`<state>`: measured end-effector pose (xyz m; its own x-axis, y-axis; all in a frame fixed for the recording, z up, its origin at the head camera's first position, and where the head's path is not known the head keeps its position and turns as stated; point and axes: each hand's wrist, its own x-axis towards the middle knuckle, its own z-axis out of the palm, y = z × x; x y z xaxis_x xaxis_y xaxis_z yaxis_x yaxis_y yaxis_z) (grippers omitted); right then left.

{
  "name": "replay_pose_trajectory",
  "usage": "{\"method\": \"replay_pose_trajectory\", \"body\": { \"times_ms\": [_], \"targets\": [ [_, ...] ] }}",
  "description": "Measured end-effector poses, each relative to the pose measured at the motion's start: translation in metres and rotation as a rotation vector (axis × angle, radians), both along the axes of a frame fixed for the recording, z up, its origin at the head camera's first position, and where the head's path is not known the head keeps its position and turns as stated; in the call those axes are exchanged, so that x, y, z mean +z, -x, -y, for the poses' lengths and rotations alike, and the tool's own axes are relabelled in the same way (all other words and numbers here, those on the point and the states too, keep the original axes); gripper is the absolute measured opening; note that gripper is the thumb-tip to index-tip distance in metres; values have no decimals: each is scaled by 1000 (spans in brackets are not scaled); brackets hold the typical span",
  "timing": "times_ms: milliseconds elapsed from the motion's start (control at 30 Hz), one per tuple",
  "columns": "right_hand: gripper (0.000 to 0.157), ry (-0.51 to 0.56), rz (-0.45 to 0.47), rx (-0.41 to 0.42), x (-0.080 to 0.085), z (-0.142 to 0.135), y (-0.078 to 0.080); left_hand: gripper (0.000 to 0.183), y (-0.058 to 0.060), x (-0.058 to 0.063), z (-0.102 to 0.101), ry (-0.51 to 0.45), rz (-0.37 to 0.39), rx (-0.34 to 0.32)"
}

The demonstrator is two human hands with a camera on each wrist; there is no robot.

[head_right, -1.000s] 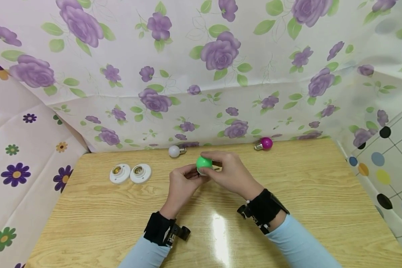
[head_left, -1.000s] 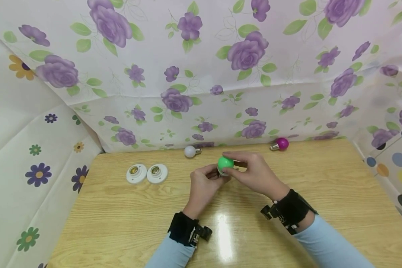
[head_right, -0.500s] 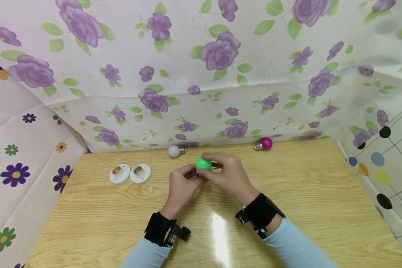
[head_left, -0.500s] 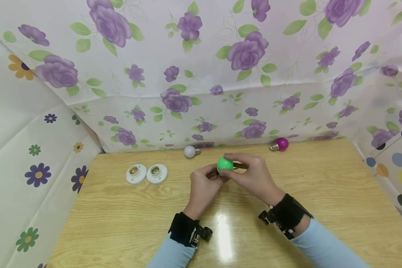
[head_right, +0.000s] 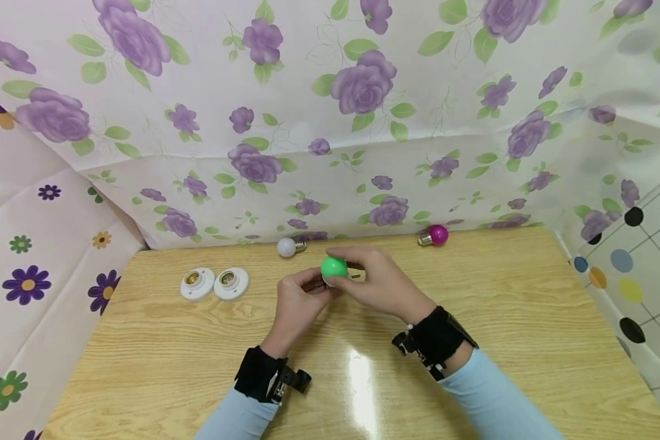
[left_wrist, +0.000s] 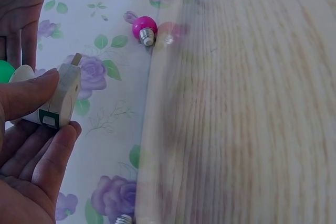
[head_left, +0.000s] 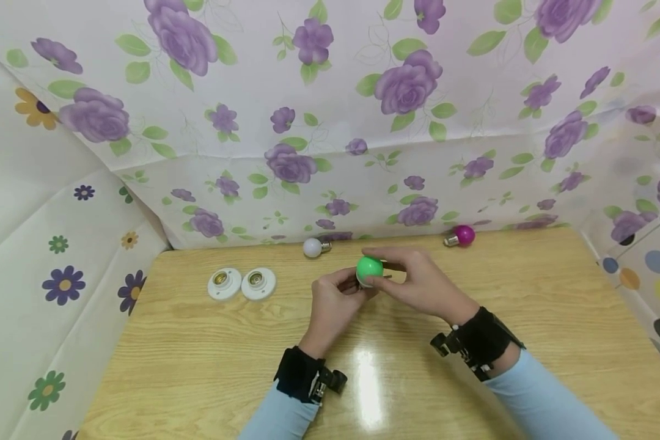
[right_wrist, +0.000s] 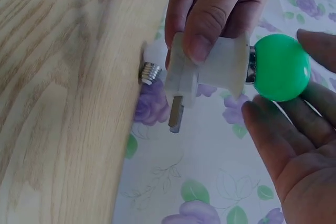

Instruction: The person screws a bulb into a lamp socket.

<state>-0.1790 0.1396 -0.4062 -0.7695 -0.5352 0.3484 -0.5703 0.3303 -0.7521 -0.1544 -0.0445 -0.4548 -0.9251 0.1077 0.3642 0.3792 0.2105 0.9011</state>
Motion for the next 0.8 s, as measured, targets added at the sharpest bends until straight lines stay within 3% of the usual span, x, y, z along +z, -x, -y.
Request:
{"method": "replay_pose_trajectory", "body": {
  "times_ms": [133,433,800],
  "targets": [
    [45,27,36,13,-1,1,-1,32,7,-20,1,16,12,10],
    [42,78,63,-36,-7,3,-3,30,6,-21,-1,36,-17,15],
    [40,165,-26,-124,-7,10,-9,30,6,-16,-4,45,-40,39]
  ]
}}
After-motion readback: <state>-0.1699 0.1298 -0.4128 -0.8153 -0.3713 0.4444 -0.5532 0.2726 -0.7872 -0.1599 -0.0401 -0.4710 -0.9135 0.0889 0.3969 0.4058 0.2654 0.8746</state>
